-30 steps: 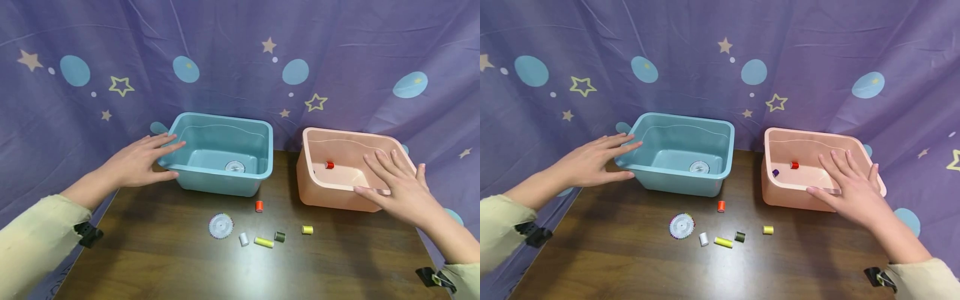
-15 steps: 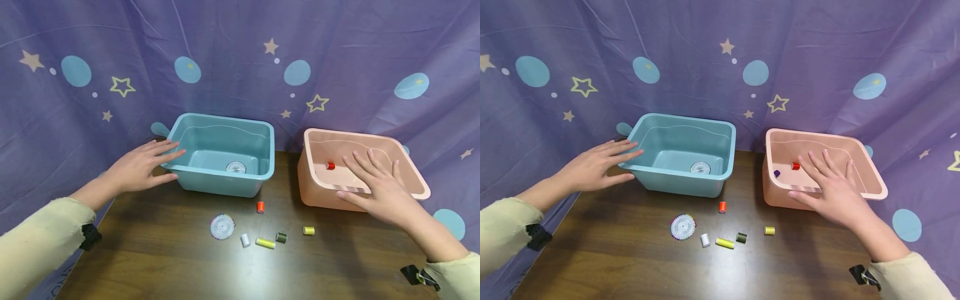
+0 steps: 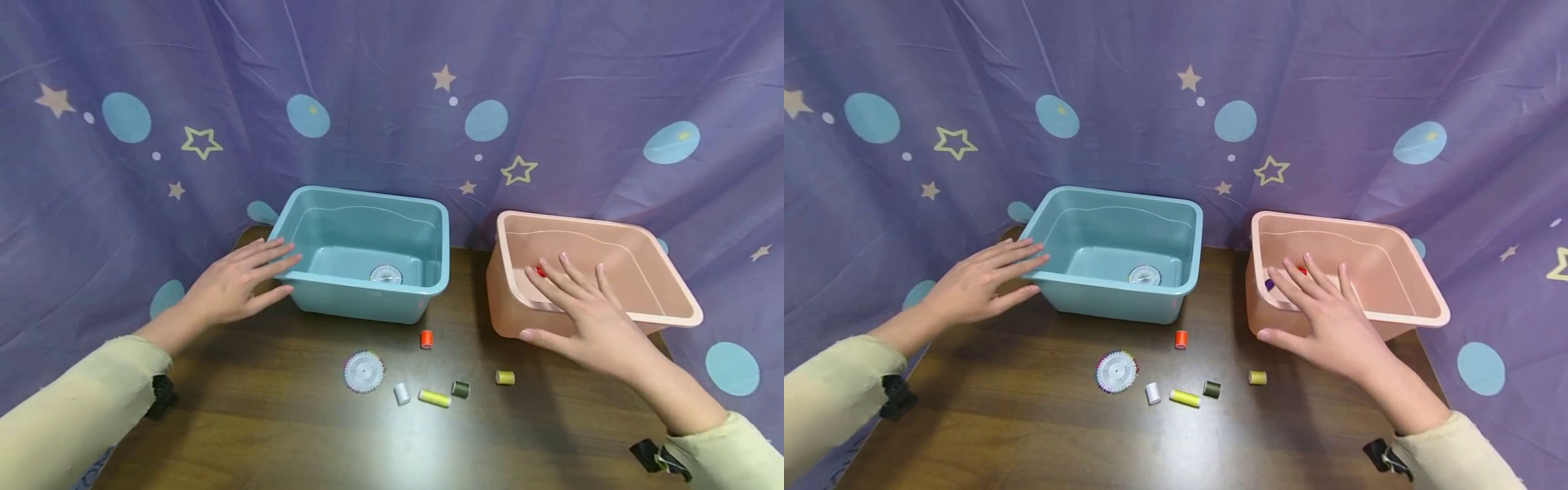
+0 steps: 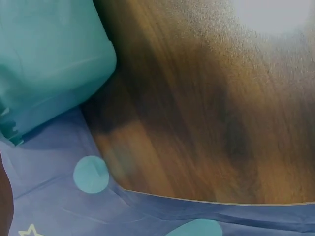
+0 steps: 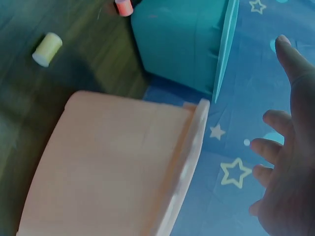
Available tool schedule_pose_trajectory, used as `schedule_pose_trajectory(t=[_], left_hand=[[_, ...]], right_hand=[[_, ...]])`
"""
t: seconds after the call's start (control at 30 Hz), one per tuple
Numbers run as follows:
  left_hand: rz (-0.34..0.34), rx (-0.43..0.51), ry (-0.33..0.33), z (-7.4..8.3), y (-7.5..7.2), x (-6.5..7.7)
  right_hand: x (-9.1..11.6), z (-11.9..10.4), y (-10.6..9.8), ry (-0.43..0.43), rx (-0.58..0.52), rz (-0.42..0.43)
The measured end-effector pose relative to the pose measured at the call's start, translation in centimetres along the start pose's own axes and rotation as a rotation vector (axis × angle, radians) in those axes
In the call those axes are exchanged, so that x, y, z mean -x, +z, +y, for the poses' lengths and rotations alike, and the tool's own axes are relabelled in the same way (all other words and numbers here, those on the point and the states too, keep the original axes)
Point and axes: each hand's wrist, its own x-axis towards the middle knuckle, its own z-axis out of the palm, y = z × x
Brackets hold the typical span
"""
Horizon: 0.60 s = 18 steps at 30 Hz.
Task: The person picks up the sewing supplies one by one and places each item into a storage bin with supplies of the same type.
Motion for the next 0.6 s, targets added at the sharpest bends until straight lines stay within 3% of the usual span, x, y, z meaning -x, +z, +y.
schedule_pose_trajectory(t=[0.33,0.6], left_hand=[[0.103,-0.013,0.015,0.0,1.7,0.8],[0.177,-0.016,0.034,0.0,2.4,0.4]], right_hand=[[-0.4,-2.1,2.5,-0.072,-0.019,-0.001],[-0.7,-3.2,5.1,-0.09,-0.04,-0.028]])
